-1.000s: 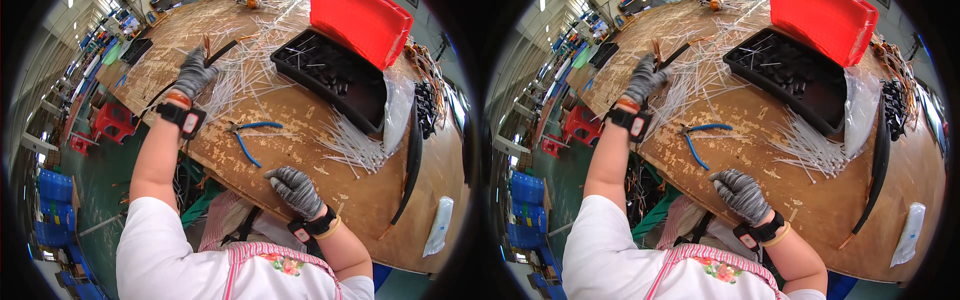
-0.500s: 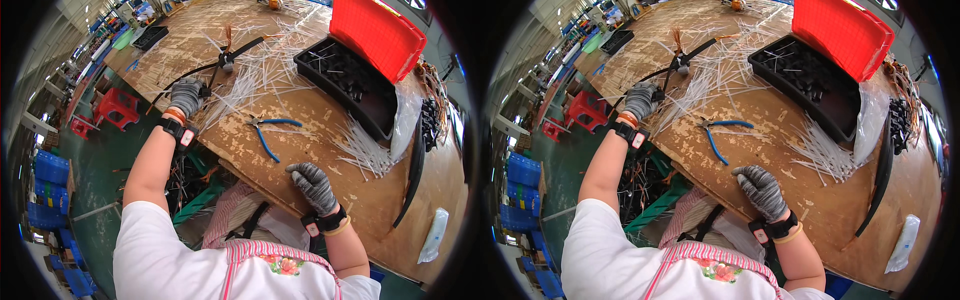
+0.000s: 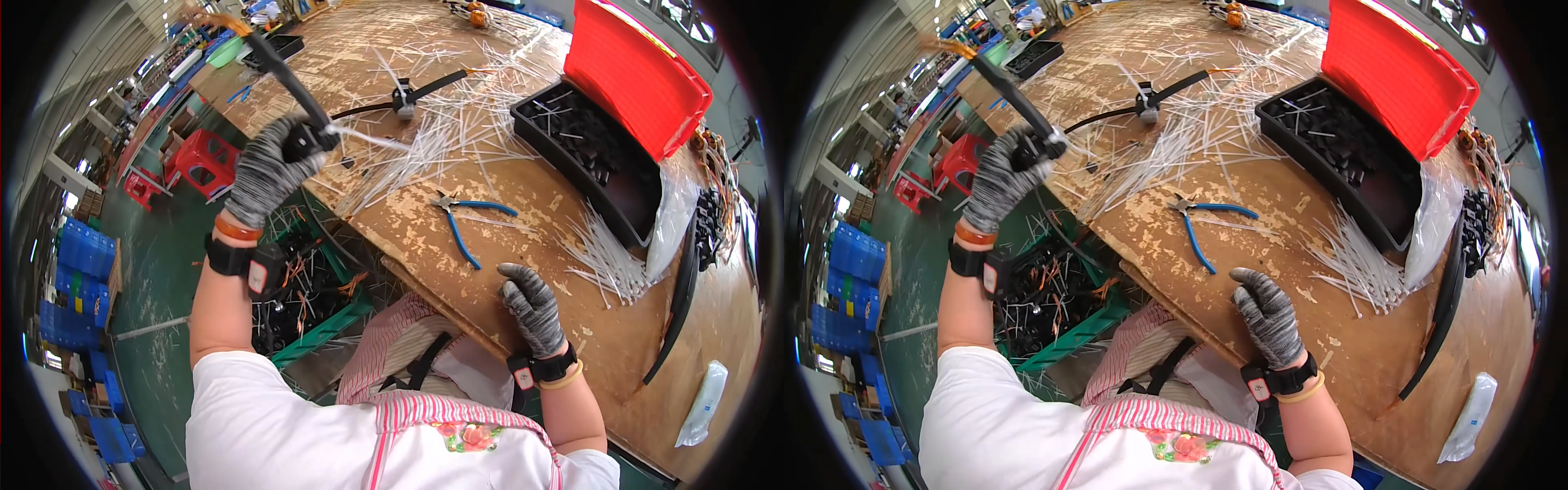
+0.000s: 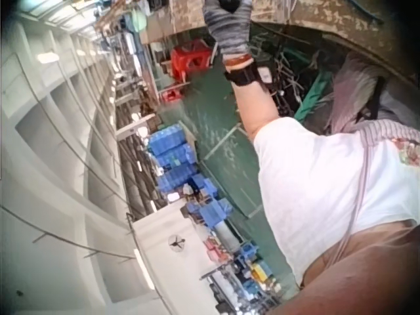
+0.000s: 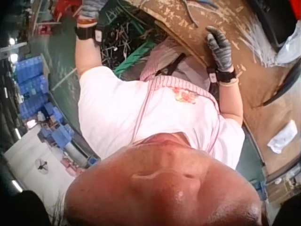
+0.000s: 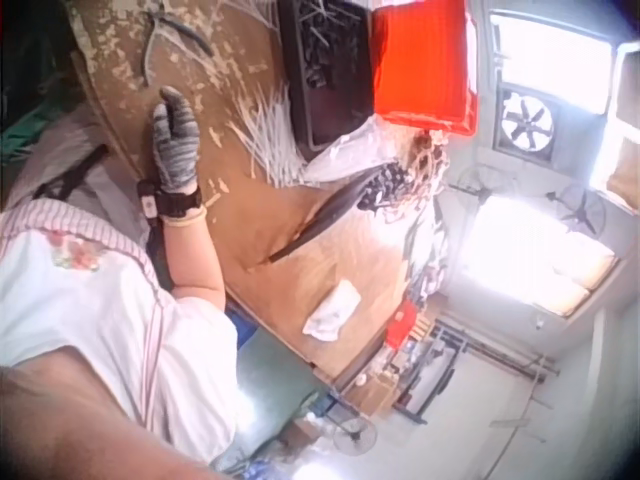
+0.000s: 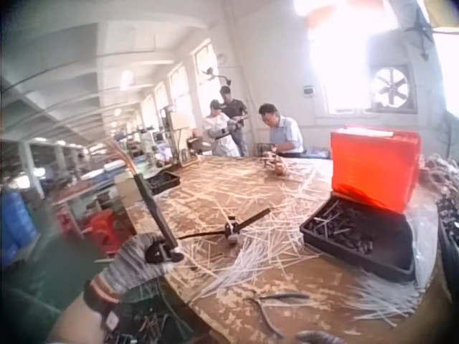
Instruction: Bundling black cables using plastic zip ties and cutting the excess with pliers.
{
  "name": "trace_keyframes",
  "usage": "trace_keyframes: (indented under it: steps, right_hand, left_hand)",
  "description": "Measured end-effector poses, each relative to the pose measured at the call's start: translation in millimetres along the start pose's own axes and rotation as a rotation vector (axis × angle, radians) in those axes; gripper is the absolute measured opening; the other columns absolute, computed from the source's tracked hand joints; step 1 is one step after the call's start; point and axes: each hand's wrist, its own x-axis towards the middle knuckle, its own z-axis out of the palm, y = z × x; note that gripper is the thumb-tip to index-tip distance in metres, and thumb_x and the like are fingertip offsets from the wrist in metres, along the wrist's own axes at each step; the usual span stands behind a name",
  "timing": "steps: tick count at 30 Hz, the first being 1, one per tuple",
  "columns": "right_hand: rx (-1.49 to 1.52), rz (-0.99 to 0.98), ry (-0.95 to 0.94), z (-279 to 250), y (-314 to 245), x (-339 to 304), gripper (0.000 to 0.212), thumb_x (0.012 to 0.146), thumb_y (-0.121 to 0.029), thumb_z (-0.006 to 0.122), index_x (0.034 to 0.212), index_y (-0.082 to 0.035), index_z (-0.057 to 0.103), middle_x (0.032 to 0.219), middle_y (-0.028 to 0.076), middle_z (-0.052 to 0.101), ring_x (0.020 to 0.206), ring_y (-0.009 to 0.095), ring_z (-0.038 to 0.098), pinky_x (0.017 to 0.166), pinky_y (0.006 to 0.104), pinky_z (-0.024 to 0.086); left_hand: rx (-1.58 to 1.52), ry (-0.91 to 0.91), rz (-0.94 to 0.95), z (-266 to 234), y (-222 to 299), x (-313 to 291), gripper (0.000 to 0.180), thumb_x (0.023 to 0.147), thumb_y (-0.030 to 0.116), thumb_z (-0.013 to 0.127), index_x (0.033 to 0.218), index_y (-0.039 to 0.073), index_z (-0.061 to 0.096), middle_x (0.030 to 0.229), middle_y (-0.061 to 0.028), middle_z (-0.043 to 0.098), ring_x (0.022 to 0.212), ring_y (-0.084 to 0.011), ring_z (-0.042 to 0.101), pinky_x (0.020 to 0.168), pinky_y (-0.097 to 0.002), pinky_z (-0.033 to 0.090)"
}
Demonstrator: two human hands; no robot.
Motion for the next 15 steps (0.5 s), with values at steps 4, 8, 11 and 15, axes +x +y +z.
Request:
trace_keyframes:
  steps: [4, 8, 11, 15]
  right_hand:
    - [-0.216, -0.305, 0.123, 4, -16, 5, 0.025, 0.093, -0.003, 0.059, 0.118, -0.001, 0.061, 0.103, 0.006, 0.065, 0.094, 0.013, 0.061, 0.085, 0.026, 0.049]
    - [-0.71, -0.448, 0.08, 6, -59, 29, 0.045, 0.087, -0.018, 0.068, 0.127, -0.003, 0.054, 0.119, 0.015, 0.059, 0.113, 0.028, 0.056, 0.096, 0.0371, 0.045]
    - [-1.188, -0.359, 0.073, 19, -42, 67, 0.077, 0.079, -0.043, 0.073, 0.139, -0.006, 0.043, 0.139, 0.02, 0.045, 0.129, 0.039, 0.042, 0.107, 0.049, 0.035]
    - [-1.412, 0.074, -0.182, 31, -33, 102, 0.112, 0.065, -0.068, 0.074, 0.151, -0.011, 0.029, 0.154, 0.024, 0.026, 0.139, 0.049, 0.026, 0.113, 0.0586, 0.022]
  left_hand:
    - [-0.12, -0.202, -0.043, 20, 16, -26, 0.052, 0.076, 0.013, 0.081, 0.123, 0.005, 0.058, 0.107, -0.0019, 0.067, 0.097, -0.0108, 0.061, 0.09, -0.0274, 0.049]
    - [-0.187, -0.267, -0.042, 53, 24, -27, 0.05, 0.079, 0.013, 0.08, 0.123, 0.004, 0.058, 0.107, -0.0017, 0.067, 0.096, -0.011, 0.062, 0.088, -0.0274, 0.05]
    - [-0.616, -0.161, -0.117, 98, -11, -17, 0.049, 0.081, 0.014, 0.078, 0.123, 0.003, 0.057, 0.108, -0.0019, 0.066, 0.095, -0.0107, 0.062, 0.087, -0.0278, 0.051]
    - [-0.666, -0.097, -0.216, 149, -23, -10, 0.042, 0.085, 0.015, 0.074, 0.122, 0.002, 0.056, 0.105, -0.001, 0.065, 0.091, -0.0103, 0.06, 0.084, -0.0266, 0.051]
